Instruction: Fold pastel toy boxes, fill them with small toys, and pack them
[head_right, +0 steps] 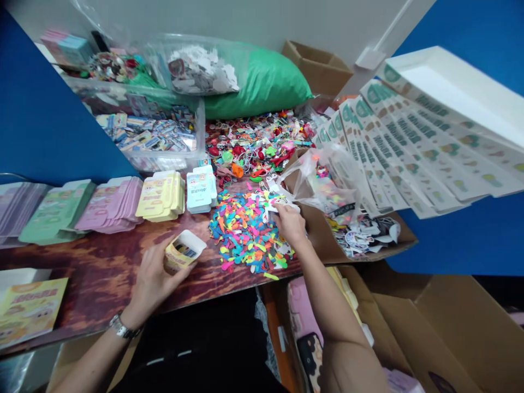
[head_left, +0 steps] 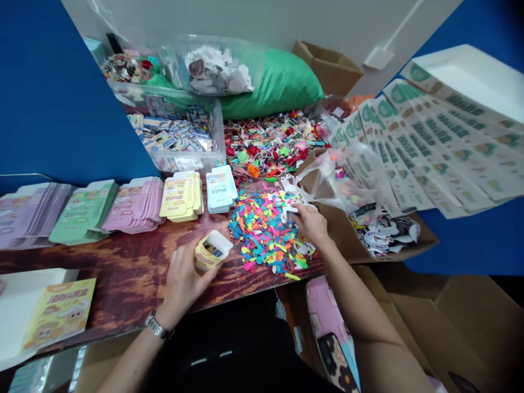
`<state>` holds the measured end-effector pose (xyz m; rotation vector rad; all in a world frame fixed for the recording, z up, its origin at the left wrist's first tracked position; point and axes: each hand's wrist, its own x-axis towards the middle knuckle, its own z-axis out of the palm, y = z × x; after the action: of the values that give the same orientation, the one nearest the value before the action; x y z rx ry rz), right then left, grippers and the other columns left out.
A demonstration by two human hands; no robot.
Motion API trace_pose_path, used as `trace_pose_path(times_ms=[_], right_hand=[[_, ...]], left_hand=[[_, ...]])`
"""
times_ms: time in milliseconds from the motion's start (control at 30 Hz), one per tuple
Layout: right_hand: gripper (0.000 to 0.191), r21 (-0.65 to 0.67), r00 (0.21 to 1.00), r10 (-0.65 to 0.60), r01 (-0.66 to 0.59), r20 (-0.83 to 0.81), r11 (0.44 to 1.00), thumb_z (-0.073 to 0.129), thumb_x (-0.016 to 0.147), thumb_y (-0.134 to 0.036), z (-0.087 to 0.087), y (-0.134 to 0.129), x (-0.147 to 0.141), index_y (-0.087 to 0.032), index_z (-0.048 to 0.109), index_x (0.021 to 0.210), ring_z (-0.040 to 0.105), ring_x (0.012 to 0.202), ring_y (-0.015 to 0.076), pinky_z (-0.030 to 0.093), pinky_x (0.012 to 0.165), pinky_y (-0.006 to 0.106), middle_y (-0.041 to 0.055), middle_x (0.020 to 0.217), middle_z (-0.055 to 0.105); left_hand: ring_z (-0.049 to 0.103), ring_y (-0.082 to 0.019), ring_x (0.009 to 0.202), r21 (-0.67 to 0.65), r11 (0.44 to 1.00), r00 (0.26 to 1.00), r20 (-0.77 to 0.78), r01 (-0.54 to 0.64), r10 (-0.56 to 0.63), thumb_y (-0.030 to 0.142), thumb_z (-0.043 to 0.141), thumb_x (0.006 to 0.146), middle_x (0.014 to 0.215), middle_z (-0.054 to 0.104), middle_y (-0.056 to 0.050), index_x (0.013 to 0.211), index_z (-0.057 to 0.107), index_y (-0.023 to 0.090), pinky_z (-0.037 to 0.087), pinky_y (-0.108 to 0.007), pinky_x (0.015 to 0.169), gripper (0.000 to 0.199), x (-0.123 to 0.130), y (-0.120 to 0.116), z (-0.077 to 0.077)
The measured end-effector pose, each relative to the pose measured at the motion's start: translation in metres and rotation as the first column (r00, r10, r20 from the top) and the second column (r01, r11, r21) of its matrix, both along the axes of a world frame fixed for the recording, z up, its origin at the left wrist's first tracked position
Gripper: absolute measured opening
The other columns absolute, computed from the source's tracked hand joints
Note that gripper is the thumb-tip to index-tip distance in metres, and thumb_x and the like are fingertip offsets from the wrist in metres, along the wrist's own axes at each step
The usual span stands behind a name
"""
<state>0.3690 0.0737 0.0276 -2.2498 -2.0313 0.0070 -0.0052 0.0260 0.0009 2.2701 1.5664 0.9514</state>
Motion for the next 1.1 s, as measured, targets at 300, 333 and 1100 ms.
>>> trace_pose_path(times_ms=[300,333,1100], right_hand=[[0.036,-0.080,0.836,0.157,-0.232,-0.526,0.969,0.057,0.088,-0.038,0.009,0.017,-0.057,-0.021,0.059,0.120,0.060,0.068,0.0137,0.041,0.061,0.022,-0.0004,0.080,0.067],[0.036,-0.136,0.878,0.145,-0.230,-0.456,0.964,0.060,0.087,-0.039,0.003,0.021,-0.064,-0.022,0.061,0.118,0.059,0.068,0.0139,0.038,0.060,0.022,-0.0006,0.077,0.066],[0.013,0.063,0.767,0.545,-0.559,-0.339,0.827,0.055,0.093,-0.027,0.029,-0.008,-0.144,-0.017,0.064,0.091,0.058,0.078,0.0142,0.038,0.069,0.023,0.0043,0.086,0.065]], left_hand=[[0.056,-0.028,0.097,0.006,0.999,0.998,-0.032,0.045,-0.045,0.045,0.067,0.081,0.110,0.060,-0.013,0.133,0.042,0.016,0.047,-0.040,0.084,0.065,0.011,0.001,0.001],[0.056,-0.028,0.097,0.005,0.998,0.998,-0.036,0.056,-0.055,0.045,0.066,0.082,0.111,0.060,-0.013,0.133,0.041,0.016,0.047,-0.040,0.084,0.064,0.013,0.001,0.001],[0.049,-0.028,0.097,-0.106,0.992,0.994,-0.079,0.061,-0.070,0.031,0.064,0.080,0.115,0.056,-0.012,0.141,0.034,0.014,0.044,-0.037,0.085,0.070,0.043,0.007,0.000]])
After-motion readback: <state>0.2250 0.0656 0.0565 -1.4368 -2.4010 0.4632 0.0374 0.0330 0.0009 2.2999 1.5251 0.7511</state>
